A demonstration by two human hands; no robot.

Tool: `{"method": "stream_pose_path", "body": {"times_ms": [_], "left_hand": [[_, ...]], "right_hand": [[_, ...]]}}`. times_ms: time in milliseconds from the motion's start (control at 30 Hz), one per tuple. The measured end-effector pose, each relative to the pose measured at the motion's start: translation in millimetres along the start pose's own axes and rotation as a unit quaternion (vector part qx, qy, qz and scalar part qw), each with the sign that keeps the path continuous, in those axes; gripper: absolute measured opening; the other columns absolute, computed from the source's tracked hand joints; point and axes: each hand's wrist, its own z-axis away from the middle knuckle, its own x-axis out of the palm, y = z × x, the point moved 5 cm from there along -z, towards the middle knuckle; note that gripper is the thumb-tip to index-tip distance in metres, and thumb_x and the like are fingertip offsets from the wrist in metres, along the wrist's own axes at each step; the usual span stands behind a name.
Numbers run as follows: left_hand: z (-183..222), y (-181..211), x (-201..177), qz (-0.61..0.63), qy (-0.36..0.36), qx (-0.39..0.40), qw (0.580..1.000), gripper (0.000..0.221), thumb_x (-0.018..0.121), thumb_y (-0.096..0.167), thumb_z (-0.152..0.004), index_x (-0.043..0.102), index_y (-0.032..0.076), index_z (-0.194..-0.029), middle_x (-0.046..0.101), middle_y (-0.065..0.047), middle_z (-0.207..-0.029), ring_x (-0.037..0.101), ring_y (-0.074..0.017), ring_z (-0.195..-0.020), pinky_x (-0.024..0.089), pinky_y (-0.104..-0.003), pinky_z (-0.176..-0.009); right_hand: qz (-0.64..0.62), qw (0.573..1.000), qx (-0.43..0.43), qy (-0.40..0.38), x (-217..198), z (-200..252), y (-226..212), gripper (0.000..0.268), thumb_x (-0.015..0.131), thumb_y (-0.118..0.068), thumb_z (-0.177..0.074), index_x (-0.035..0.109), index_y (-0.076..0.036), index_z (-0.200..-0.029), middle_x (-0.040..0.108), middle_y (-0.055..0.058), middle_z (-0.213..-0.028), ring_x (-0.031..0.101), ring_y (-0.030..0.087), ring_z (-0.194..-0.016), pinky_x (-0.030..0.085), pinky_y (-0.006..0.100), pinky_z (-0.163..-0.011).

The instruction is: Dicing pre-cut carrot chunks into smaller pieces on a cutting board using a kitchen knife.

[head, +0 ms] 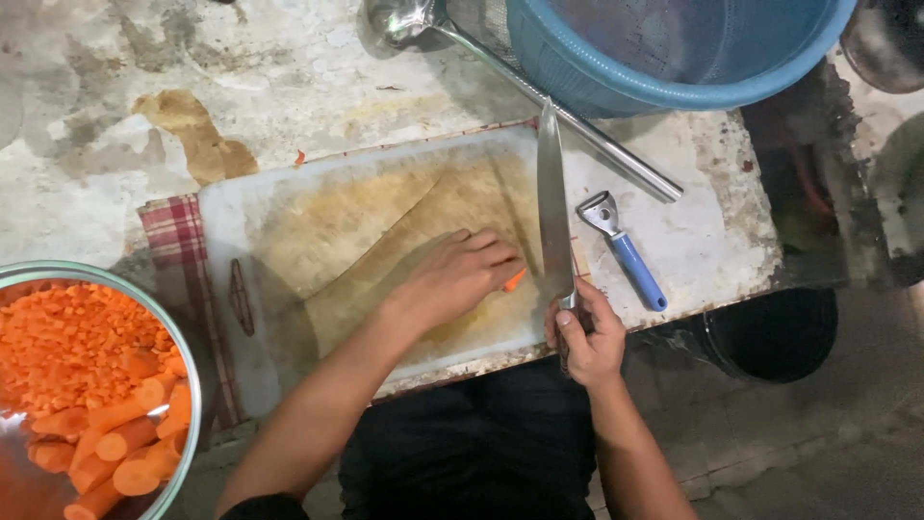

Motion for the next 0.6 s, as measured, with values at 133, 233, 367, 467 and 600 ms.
{"method": "stream_pose_path", "body": {"times_ms": [133,233,367,467,600], "left_hand": [[-1.5,-1.6,1.1,-0.013,-0.014,0.001,1.0,0.008,0.064,0.023,-0.088,0.063,0.019,-0.095,0.061,0.004,-0.097,0.054,-0.0194,-0.098,0.044,-0.034,-0.078],[0.1,-2.5,4.9,-0.011,-0.023,-0.002,1.0,0.006,0.064,0.021,-0.087,0.06,0.021,-0.092,0.06,0.006,-0.095,0.053,-0.0183,-0.097,0.043,-0.033,-0.077],[1.6,-5.3,14.0,-0.016,-0.012,-0.004,1.0,0.009,0.065,0.021,-0.086,0.06,0.022,-0.092,0.059,0.007,-0.093,0.052,-0.0171,-0.096,0.042,-0.032,-0.076],[0.2,-5.1,10.2,-0.015,-0.008,-0.003,1.0,0.009,0.063,0.02,-0.088,0.06,0.022,-0.096,0.059,0.006,-0.095,0.053,-0.0168,-0.097,0.042,-0.032,-0.075],[2.0,-11.9,11.6,-0.017,-0.006,-0.014,1.0,0.018,0.068,0.021,-0.084,0.061,0.021,-0.101,0.062,0.005,-0.099,0.056,-0.0182,-0.102,0.044,-0.033,-0.078]], "right_hand": [[-0.021,1.0,0.003,-0.003,1.5,-1.1,-2.1,0.04,0.052,0.0,-0.093,0.048,0.006,-0.132,0.067,0.02,-0.075,0.062,0.021,-0.044,0.052,0.03,-0.038],[-0.002,1.0,0.01,-0.006,0.8,-0.3,-1.0,0.039,0.053,0.001,-0.093,0.048,0.006,-0.131,0.068,0.021,-0.074,0.063,0.022,-0.043,0.052,0.03,-0.038],[-0.016,1.0,0.011,-0.012,0.0,-0.3,1.5,0.039,0.053,0.001,-0.093,0.048,0.007,-0.132,0.067,0.02,-0.074,0.062,0.021,-0.044,0.052,0.03,-0.039],[-0.013,1.0,0.011,-0.013,1.0,-1.4,0.4,0.04,0.053,0.001,-0.093,0.048,0.007,-0.132,0.067,0.021,-0.074,0.063,0.021,-0.044,0.053,0.03,-0.04],[-0.019,1.0,0.013,-0.014,1.7,-1.6,-1.3,0.041,0.052,0.002,-0.093,0.046,0.008,-0.133,0.066,0.022,-0.073,0.063,0.022,-0.044,0.053,0.03,-0.04]]}}
